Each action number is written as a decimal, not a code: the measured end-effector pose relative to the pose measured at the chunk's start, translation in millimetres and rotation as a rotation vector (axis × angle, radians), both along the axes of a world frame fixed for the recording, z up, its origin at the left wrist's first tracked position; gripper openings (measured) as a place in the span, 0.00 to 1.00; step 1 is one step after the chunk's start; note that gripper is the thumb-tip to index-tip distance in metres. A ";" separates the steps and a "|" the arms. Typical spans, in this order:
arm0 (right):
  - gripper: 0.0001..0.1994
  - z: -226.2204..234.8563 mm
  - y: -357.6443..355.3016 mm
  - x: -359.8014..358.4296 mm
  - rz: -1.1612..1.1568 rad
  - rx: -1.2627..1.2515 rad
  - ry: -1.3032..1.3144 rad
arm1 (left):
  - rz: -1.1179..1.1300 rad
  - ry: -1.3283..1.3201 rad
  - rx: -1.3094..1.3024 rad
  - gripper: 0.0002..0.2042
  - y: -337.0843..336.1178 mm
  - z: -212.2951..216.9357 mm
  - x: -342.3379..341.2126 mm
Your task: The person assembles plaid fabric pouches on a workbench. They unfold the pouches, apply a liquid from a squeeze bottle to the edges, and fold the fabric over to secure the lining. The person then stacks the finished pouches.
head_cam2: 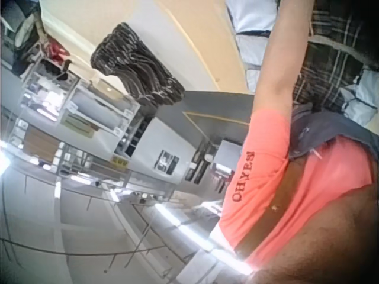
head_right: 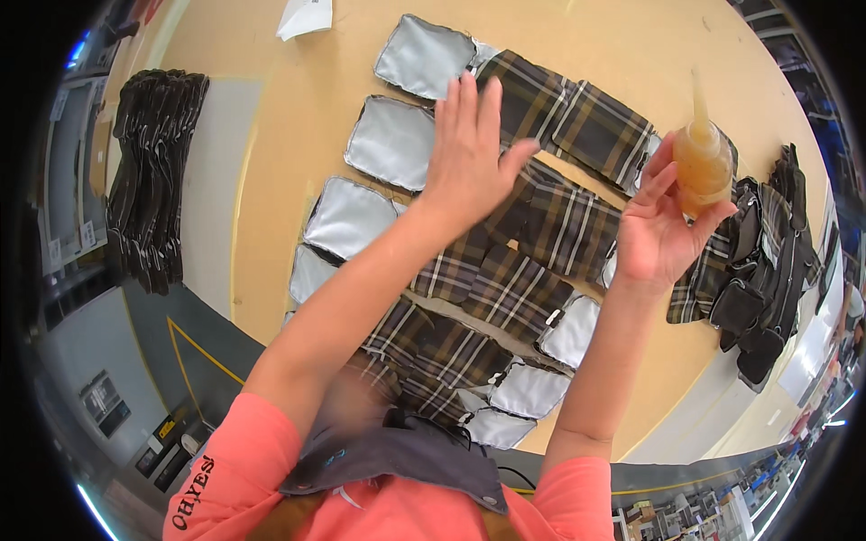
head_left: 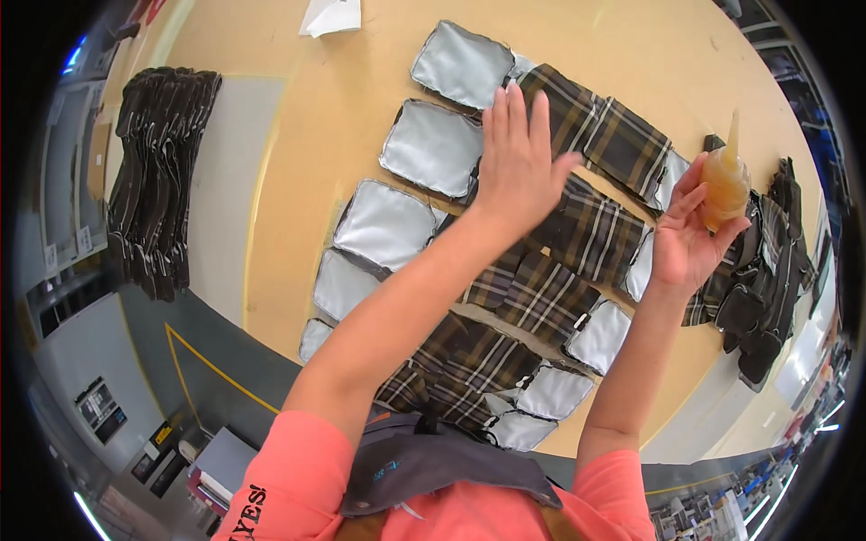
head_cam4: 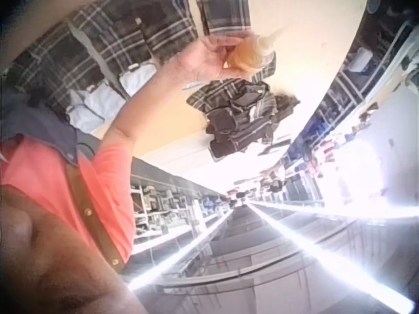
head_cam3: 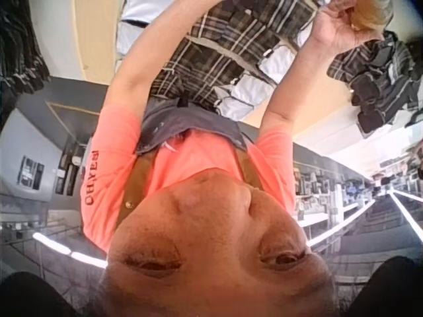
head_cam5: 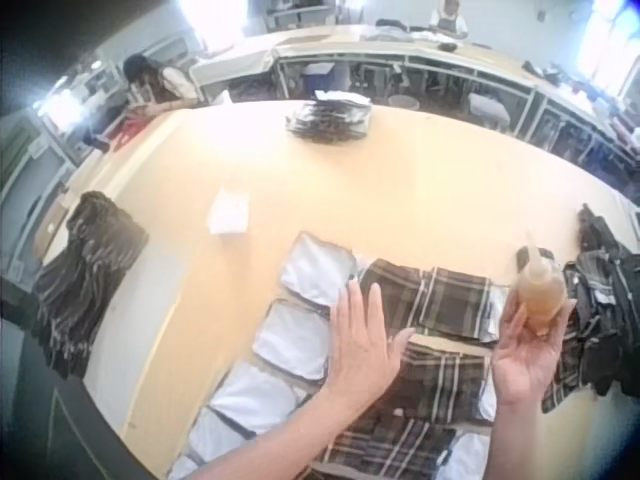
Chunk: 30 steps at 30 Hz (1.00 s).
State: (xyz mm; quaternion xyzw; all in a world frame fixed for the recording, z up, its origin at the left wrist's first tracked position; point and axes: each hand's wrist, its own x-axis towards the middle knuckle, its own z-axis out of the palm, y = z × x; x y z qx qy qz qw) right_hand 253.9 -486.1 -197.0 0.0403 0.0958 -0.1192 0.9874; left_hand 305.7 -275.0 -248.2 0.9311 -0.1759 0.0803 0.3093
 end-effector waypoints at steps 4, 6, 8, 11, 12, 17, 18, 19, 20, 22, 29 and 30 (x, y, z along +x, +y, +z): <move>0.31 -5.7 -2.8 7.7 -0.012 -0.277 0.054 | 0.022 0.019 0.133 0.38 -21.2 -20.4 31.6; 0.30 -11.7 15.1 13.7 -0.134 -0.625 0.186 | -0.055 0.092 0.231 0.39 -29.9 -35.6 25.1; 0.28 -19.9 32.2 20.8 -0.168 -0.946 0.260 | -0.070 0.091 0.254 0.39 -32.4 -43.0 18.1; 0.27 -33.7 51.2 35.4 -0.183 -1.213 0.265 | -0.100 0.126 0.244 0.39 -35.0 -44.8 11.9; 0.26 -40.7 53.8 40.1 -0.152 -1.237 0.247 | -0.105 0.141 0.248 0.39 -35.6 -43.4 10.7; 0.30 -57.1 71.1 60.5 -0.111 -1.341 0.247 | -0.119 0.140 0.267 0.39 -35.1 -43.8 6.8; 0.30 -60.8 72.4 63.4 -0.103 -1.347 0.251 | -0.118 0.140 0.266 0.39 -35.0 -43.6 6.6; 0.30 -64.4 73.2 65.4 -0.095 -1.353 0.255 | -0.117 0.141 0.264 0.39 -34.9 -43.4 6.4; 0.31 -68.1 73.1 66.7 -0.086 -1.352 0.261 | -0.118 0.135 0.265 0.39 -34.7 -43.3 6.4; 0.31 -73.9 71.4 68.2 -0.068 -1.349 0.272 | -0.121 0.122 0.266 0.39 -34.5 -44.1 7.1; 0.31 -70.2 72.6 58.8 -0.049 -1.427 0.249 | -0.141 0.194 0.295 0.38 -33.1 -40.1 7.9; 0.30 -71.5 70.9 58.7 -0.063 -1.464 0.241 | -0.144 0.199 0.297 0.38 -33.5 -39.6 8.1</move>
